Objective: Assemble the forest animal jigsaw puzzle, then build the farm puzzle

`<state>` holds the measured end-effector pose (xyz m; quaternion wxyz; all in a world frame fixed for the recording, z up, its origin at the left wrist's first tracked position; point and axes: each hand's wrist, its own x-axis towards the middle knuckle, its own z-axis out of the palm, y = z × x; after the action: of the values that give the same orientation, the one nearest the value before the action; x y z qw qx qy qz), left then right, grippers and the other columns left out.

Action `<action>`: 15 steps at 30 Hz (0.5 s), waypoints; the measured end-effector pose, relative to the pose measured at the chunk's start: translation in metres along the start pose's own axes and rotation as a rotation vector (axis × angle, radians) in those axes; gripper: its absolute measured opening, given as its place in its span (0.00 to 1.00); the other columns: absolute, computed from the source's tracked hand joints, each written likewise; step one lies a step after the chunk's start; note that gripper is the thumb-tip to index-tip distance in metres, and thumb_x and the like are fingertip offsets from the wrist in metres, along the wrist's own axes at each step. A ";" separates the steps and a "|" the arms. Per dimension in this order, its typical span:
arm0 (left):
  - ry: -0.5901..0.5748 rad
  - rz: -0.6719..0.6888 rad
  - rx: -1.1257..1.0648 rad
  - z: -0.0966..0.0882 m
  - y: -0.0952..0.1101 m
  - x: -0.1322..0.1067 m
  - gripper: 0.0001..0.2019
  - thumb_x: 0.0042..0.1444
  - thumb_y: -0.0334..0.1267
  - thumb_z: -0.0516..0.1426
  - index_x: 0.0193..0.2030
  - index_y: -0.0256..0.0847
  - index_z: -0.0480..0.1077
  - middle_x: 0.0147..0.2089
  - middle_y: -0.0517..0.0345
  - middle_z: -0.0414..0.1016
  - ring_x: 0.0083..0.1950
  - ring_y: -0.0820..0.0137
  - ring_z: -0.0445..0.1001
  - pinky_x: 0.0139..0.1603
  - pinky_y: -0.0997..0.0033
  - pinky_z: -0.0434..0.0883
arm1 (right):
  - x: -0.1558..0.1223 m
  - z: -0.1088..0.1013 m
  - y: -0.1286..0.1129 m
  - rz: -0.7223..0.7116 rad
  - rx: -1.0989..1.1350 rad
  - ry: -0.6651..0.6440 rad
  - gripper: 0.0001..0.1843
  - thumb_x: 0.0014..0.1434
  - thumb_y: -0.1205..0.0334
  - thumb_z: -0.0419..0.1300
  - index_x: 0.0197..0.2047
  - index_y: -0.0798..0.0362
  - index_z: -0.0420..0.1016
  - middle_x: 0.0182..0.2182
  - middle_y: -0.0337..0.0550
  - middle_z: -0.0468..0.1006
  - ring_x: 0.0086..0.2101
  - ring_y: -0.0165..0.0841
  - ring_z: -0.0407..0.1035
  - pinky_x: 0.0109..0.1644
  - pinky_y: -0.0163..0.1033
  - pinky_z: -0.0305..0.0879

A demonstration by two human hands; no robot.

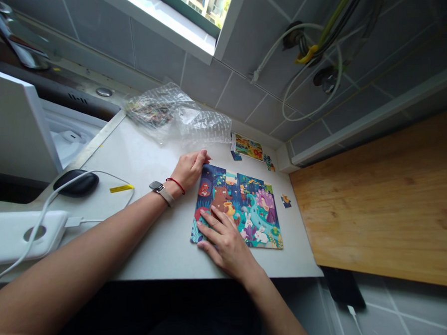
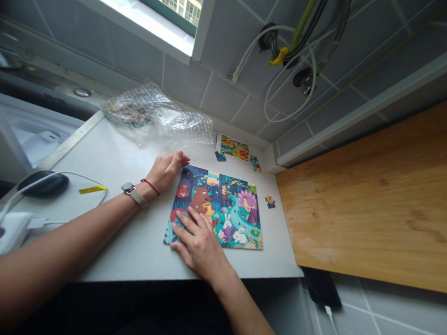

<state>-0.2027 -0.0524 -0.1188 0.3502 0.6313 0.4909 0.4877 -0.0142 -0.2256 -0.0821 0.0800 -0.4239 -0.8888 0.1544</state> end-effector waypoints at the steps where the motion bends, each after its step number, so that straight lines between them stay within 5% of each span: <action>1: -0.002 0.001 0.010 0.000 0.000 0.000 0.37 0.72 0.62 0.40 0.41 0.37 0.81 0.41 0.48 0.86 0.44 0.61 0.84 0.49 0.65 0.77 | 0.000 0.001 0.000 0.000 0.001 0.008 0.25 0.70 0.57 0.64 0.68 0.50 0.73 0.71 0.49 0.68 0.73 0.52 0.56 0.72 0.65 0.62; 10: -0.050 0.011 0.091 -0.002 0.002 -0.002 0.33 0.71 0.60 0.41 0.41 0.40 0.82 0.44 0.50 0.87 0.47 0.59 0.84 0.52 0.64 0.77 | -0.001 -0.003 -0.002 -0.030 0.018 0.106 0.20 0.70 0.56 0.64 0.62 0.50 0.78 0.69 0.47 0.72 0.73 0.51 0.54 0.72 0.63 0.62; 15: -0.084 -0.008 0.086 -0.002 0.002 -0.004 0.34 0.71 0.60 0.42 0.41 0.39 0.82 0.44 0.49 0.87 0.49 0.57 0.84 0.54 0.61 0.76 | -0.005 -0.031 0.033 -0.015 0.011 0.319 0.12 0.71 0.61 0.61 0.54 0.48 0.82 0.63 0.45 0.78 0.69 0.46 0.62 0.69 0.58 0.66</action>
<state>-0.2047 -0.0565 -0.1172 0.3450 0.6636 0.4989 0.4378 0.0214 -0.2032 -0.0646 0.2238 -0.4359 -0.8672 0.0891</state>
